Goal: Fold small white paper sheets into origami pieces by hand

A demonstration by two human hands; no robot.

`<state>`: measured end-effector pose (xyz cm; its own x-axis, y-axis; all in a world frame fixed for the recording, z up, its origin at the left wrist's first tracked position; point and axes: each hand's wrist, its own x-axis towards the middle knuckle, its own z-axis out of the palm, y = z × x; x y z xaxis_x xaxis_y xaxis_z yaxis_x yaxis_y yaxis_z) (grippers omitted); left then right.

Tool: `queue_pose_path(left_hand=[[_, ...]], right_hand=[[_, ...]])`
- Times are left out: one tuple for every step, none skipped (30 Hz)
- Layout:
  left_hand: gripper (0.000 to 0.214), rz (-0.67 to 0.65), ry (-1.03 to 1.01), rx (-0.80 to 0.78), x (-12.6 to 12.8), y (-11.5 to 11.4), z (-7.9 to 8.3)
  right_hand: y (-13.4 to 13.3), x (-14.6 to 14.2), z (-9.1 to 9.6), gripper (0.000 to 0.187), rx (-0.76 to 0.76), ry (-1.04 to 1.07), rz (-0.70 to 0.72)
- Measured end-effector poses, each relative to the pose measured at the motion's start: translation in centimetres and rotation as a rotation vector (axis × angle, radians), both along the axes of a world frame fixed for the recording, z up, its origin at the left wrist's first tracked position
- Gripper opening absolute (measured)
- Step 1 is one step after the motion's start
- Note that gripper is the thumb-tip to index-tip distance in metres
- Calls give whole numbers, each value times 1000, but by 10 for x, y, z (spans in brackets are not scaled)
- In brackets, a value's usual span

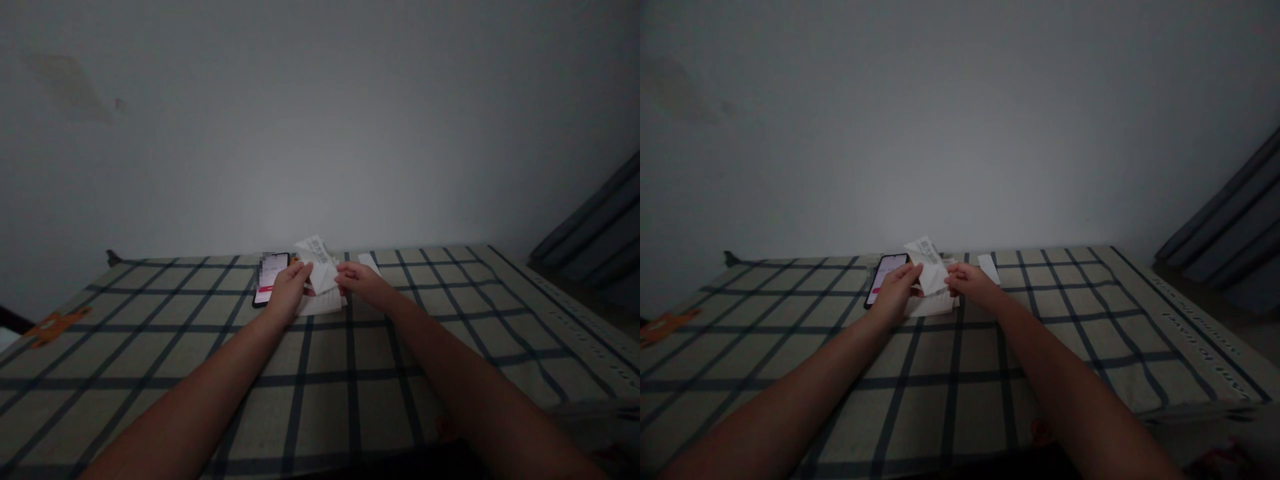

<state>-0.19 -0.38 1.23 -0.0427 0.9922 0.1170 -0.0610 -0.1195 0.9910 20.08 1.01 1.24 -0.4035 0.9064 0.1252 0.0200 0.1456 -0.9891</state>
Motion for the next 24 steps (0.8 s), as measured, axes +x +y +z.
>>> queue_pose_path(left_hand=[[52,13,9,10,-1,1,-1],[51,22,32,27,-2,2,-1],[50,21,74,53,-4,3,-2],[48,11,128,87,-5,4,-3],[46,-3,188,122,-7,5,-3],[45,-23,248,151,-8,6,-4],[43,-43,301,171,-10,6,-4],[42,-64,351,183,-11,6,-3],[42,-87,404,192,-12,5,-2],[42,-110,463,207,-13,4,-1],[42,-132,527,232,-13,3,1],[42,-158,592,263,-14,2,3],[42,-181,649,295,-13,0,5],[42,-199,679,319,-13,-1,7],[42,-223,697,332,-12,-3,8],[42,-238,702,338,-11,-4,10],[43,-249,690,332,-10,-5,11],[42,-252,664,318,-9,-6,11],[41,-250,624,298,-8,-6,11],[38,-251,575,272,-8,-5,10],[36,-263,522,242,-7,-4,9],[35,-279,472,212,-7,-3,8],[36,-304,429,180,-7,-1,7],[35,-320,401,152,-7,0,5]], right_hand=[[0,1,0,34,-15,5,27],[1,2,-1,34,-29,1,49],[1,4,-2,34,-42,-12,64],[2,5,-2,33,-55,-31,71],[4,6,-3,32,-65,-51,71],[5,7,-4,32,-71,-66,59],[6,7,-4,33,-69,-68,33],[7,7,-4,34,-56,-57,1],[7,7,-4,36,-33,-31,-30],[7,7,-3,38,-3,-3,-50],[7,6,-2,39,27,21,-58],[6,6,-1,39,53,38,-55],[5,6,1,39,65,44,-53],[5,6,2,39,66,46,-52],[4,5,3,39,59,48,-61],[4,6,4,39,46,52,-80],[4,6,4,40,32,60,-104],[5,6,3,41,20,74,-131],[7,6,2,42,11,94,-163],[8,6,1,43,5,122,-199],[10,6,0,44,0,157,-238],[12,7,-1,45,-8,195,-274],[13,7,-1,46,-20,234,-303],[15,7,-1,47,-36,269,-320]])
